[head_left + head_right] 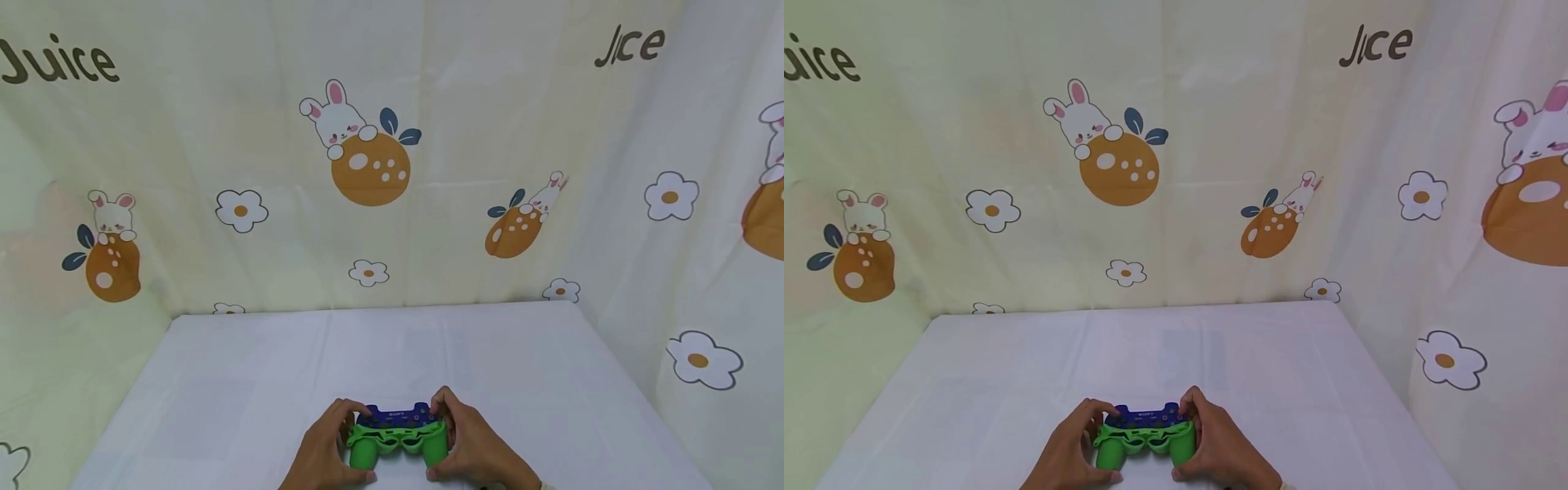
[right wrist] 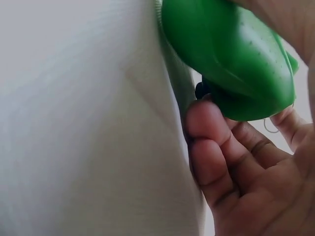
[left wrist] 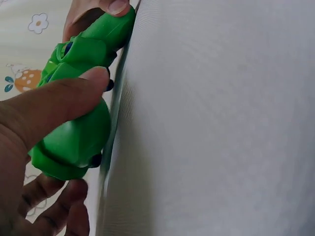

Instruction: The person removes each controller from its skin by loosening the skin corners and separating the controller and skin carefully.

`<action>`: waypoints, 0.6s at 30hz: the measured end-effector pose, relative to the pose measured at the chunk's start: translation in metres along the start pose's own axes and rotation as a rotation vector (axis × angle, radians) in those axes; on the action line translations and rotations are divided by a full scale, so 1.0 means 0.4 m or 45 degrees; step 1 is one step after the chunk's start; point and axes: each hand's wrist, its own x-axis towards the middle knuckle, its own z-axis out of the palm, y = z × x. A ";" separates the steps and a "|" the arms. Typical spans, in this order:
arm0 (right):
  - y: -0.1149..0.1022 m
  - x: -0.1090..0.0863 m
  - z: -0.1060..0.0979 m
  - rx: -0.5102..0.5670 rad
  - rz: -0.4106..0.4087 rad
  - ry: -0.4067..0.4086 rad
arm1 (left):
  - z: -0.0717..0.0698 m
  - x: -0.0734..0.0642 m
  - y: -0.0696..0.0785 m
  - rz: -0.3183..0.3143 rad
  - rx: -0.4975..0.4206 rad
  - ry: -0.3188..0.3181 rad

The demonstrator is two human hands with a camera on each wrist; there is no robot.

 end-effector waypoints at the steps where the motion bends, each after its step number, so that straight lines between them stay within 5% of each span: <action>1: 0.000 -0.001 -0.001 0.015 0.001 0.004 | 0.002 0.000 -0.002 -0.014 -0.039 0.008; 7: 0.001 -0.002 -0.005 0.194 0.047 0.061 | 0.017 -0.005 0.006 -0.045 -0.292 0.105; 18: 0.009 0.001 -0.004 0.318 0.082 0.059 | 0.020 -0.007 0.016 -0.193 -0.423 0.156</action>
